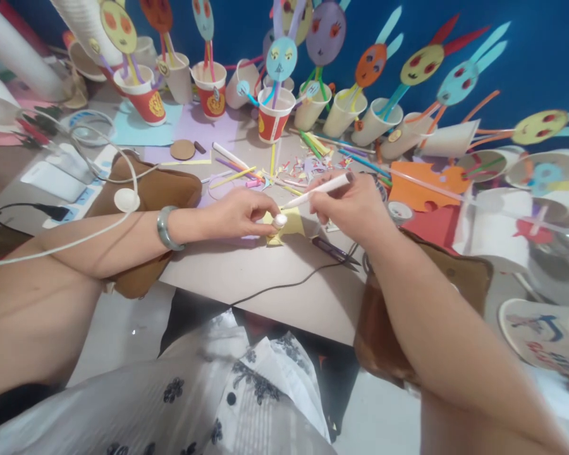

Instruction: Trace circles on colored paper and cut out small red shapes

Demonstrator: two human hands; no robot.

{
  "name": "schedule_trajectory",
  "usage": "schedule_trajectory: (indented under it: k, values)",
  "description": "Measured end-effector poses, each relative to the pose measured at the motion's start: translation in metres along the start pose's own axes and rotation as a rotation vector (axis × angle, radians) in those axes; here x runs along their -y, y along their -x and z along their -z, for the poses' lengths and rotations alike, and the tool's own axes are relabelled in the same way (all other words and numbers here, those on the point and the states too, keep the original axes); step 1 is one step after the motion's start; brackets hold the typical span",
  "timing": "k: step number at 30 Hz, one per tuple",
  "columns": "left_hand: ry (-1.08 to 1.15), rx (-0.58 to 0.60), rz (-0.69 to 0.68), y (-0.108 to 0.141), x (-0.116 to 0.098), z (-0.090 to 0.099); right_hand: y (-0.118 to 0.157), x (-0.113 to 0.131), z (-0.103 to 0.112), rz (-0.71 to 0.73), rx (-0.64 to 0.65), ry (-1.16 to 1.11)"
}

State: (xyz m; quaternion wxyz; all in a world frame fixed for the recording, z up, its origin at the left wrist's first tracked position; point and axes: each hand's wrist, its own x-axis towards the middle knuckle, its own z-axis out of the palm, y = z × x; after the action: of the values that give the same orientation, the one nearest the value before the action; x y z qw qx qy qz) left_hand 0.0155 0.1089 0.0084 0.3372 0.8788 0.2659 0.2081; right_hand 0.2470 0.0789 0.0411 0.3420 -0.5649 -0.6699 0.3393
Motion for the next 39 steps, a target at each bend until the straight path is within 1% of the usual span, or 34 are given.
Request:
schedule_trajectory:
  k: [3, 7, 11, 16, 22, 27, 32, 39]
  values:
    - [-0.021, -0.005, -0.018, 0.000, 0.000, 0.000, -0.024, 0.000, -0.007, 0.035, 0.153, -0.026]
    - [-0.070, -0.001, -0.030, 0.000, 0.000, 0.000, -0.049, -0.002, -0.021, 0.066, 0.313, 0.057]
    - [-0.118, 0.001, -0.020, 0.000, 0.000, 0.000, -0.062, 0.000, -0.033, 0.075, 0.518, 0.081]
    - [-0.123, 0.002, 0.006, 0.001, -0.003, 0.000, -0.069, -0.002, -0.041, 0.114, 0.666, 0.119]
    - [-0.091, -0.019, 0.001, 0.003, -0.003, -0.001, -0.075, -0.013, -0.048, 0.121, 0.770, 0.104]
    - [-0.089, -0.051, -0.021, 0.003, 0.000, -0.003, -0.078, -0.017, -0.049, 0.119, 0.719, 0.136]
    - [-0.091, -0.061, -0.011, 0.003, 0.002, -0.005, -0.078, -0.017, -0.050, 0.190, 0.791, 0.135]
    - [-0.092, -0.049, 0.004, 0.004, -0.001, -0.004, -0.079, -0.018, -0.051, 0.229, 0.760, 0.128]
